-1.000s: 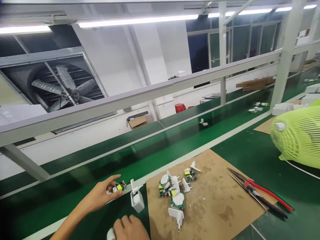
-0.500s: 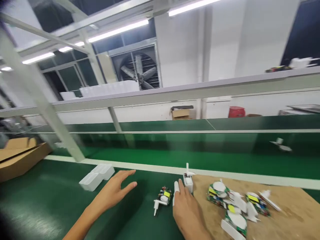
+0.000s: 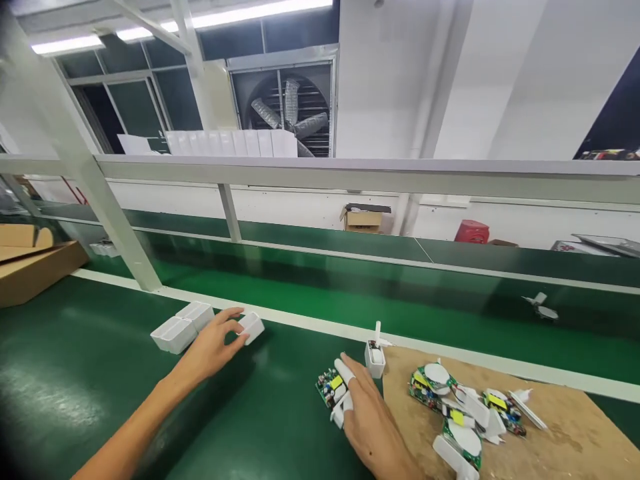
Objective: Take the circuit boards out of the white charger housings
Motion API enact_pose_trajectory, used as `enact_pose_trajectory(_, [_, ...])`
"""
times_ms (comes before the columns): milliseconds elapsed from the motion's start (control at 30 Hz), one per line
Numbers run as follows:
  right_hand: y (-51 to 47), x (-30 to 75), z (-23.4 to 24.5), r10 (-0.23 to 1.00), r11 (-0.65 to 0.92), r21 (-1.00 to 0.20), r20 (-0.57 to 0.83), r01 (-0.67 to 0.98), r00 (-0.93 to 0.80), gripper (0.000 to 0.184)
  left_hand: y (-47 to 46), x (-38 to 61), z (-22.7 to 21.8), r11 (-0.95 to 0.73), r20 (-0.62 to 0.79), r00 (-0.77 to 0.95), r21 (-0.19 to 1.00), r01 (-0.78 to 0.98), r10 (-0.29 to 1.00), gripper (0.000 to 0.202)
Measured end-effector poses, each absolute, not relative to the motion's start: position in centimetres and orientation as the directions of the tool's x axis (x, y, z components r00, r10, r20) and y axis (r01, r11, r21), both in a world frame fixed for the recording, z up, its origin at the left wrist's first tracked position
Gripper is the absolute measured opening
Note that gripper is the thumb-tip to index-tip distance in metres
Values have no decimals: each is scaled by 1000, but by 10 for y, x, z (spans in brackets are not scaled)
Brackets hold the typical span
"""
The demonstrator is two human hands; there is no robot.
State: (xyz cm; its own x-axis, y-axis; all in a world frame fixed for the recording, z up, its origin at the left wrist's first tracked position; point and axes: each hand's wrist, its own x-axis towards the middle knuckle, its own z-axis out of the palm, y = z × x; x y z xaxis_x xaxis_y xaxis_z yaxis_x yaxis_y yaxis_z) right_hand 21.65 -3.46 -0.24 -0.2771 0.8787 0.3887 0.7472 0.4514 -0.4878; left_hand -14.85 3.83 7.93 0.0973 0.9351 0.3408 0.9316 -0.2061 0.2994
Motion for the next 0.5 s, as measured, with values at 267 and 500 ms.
enact_pose_trajectory(267, [-42, 215, 6, 887, 431, -400, 351, 809, -300, 53, 21, -45, 64, -482, 204, 442, 490, 726, 873, 11])
enact_pose_trajectory(500, [-35, 228, -6, 834, 485, -350, 461, 801, -303, 48, 16, -47, 52, -346, 85, 403, 689, 637, 911, 87])
